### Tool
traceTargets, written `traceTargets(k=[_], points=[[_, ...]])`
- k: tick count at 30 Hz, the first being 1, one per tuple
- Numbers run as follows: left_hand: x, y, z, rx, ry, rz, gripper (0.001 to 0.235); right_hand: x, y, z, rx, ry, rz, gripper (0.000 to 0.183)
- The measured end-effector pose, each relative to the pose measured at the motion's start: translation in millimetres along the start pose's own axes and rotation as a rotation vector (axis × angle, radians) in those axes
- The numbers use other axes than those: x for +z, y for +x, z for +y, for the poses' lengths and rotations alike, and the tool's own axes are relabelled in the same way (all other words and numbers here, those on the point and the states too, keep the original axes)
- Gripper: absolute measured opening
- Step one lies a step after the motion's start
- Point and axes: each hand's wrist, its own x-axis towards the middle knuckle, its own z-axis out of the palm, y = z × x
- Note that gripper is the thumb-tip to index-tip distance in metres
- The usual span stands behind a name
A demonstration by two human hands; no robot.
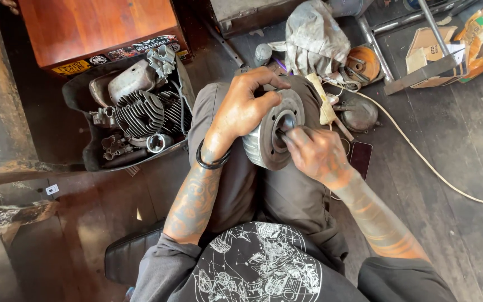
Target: Cleaning and polishing the inner surface of a motorcycle engine component using abrasive paper
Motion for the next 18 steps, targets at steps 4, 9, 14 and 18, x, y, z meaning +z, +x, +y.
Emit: traceTargets(k=[4,9,14,18], points=[[-0.9,-2.0,7.1,-0.010,0.051,-0.009,0.023,-26.9,-21.2,25.1,0.147,0.166,-0.101,0.007],[-4.6,-5.1,25.9,-0.045,0.170,-0.111,0.029,-19.2,-90.7,72.1,0.485,0.413,0.270,0.017],[-6.3,-5.5,32.1,-0.115,0.335,-0.216,0.037,-4.1,-126.2,56.7,0.619,0.458,0.373,0.020],[-2.4,-12.6,37.0,-0.136,0.567,-0.335,0.051,-1.3,-145.3,58.5,0.677,0.495,0.429,0.019]])
